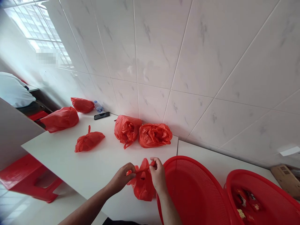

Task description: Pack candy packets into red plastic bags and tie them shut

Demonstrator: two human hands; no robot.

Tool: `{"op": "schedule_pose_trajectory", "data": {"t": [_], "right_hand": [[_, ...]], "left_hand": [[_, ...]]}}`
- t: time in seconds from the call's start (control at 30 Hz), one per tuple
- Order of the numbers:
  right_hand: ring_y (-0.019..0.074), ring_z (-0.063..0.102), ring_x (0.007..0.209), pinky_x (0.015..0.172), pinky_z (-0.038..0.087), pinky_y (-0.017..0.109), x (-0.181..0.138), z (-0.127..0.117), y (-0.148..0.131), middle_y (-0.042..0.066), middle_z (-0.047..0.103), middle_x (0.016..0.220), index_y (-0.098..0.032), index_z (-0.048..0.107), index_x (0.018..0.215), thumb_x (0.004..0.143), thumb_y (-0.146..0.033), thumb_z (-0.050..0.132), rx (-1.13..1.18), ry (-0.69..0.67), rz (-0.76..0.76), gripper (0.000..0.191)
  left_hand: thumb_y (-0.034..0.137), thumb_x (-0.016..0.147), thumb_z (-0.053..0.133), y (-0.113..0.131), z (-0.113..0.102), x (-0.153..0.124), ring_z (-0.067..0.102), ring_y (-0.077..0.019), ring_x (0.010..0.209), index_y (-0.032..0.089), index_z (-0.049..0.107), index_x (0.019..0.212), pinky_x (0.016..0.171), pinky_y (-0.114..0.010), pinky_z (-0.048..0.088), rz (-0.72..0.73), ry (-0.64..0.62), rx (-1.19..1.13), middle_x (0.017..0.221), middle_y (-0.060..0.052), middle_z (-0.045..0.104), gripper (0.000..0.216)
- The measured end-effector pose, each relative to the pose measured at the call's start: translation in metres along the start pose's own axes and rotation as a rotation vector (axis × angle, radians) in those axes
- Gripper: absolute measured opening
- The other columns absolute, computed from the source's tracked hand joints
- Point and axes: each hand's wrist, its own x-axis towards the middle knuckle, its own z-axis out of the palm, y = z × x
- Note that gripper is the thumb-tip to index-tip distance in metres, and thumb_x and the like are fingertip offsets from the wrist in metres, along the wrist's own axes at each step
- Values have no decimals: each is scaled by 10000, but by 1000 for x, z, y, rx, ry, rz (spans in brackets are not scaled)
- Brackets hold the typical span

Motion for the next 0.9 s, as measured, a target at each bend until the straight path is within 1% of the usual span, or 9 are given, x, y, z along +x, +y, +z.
{"op": "schedule_pose_trajectory", "data": {"t": [0.1, 0.17, 0.33, 0.43, 0.57, 0.7, 0.77, 0.83, 0.9], "right_hand": [[246, 596, 902, 796, 480, 389, 12, -12, 16, 69, 650, 969, -240, 617, 926, 725, -265, 499, -242, 219, -82, 234], [272, 594, 949, 805, 478, 412, 15, -17, 27, 93, 654, 1013, -239, 613, 927, 721, -245, 473, -334, 282, -117, 249], [282, 606, 944, 801, 491, 416, 13, -15, 41, 104, 667, 988, -234, 620, 908, 717, -236, 474, -375, 288, -125, 241], [267, 611, 975, 851, 497, 411, 12, -21, 38, 96, 659, 1045, -226, 615, 986, 750, -310, 510, -324, 186, -115, 271], [270, 580, 1062, 924, 483, 428, 11, -36, 34, 108, 606, 1162, -209, 577, 1102, 765, -455, 556, -316, 115, -102, 419], [293, 574, 1080, 914, 494, 448, 6, -45, 40, 123, 595, 1176, -206, 579, 1085, 755, -517, 541, -316, 125, -70, 455], [297, 590, 1064, 904, 505, 442, 1, -49, 45, 129, 609, 1159, -203, 594, 1067, 740, -519, 551, -316, 109, -70, 457], [298, 616, 1024, 877, 523, 428, -3, -55, 49, 127, 640, 1116, -205, 621, 1040, 720, -511, 579, -330, 75, -62, 444], [299, 639, 978, 838, 540, 416, -9, -61, 52, 117, 675, 1057, -218, 649, 996, 705, -511, 599, -346, 64, -54, 415]], "left_hand": [[155, 736, 520, -21, -15, -7, 551, -193, 891, 212, 548, 717, 819, -306, 414, 26, 17, 198, 906, -27, 614, 67], [168, 760, 516, -40, -22, -13, 560, -200, 918, 216, 568, 736, 820, -311, 414, -42, 1, 325, 925, -31, 629, 75], [150, 742, 549, -71, -17, -22, 599, -218, 855, 211, 587, 701, 759, -332, 429, -177, -16, 433, 848, -30, 643, 83], [174, 769, 567, -67, -9, -20, 589, -239, 993, 230, 627, 866, 856, -368, 438, -169, 38, 453, 1023, -56, 649, 126], [305, 715, 721, -49, 15, -9, 311, -323, 1368, 280, 455, 1328, 1091, -488, 308, 28, 100, 441, 1484, -114, 378, 668], [295, 588, 833, -44, 47, 11, 128, -406, 1435, 356, 280, 1460, 1108, -612, 206, 99, -80, 515, 1608, -111, 95, 1035], [261, 575, 834, -50, 54, 18, 121, -409, 1436, 357, 382, 1412, 1106, -612, 196, 46, -121, 549, 1603, -102, 131, 956], [236, 658, 763, -58, 51, 20, 224, -366, 1413, 307, 573, 1248, 1101, -540, 246, -14, -91, 555, 1510, -100, 361, 624], [176, 738, 648, -65, 38, 16, 412, -306, 1303, 252, 675, 1034, 1031, -442, 352, -66, -13, 542, 1284, -98, 581, 307]]}}
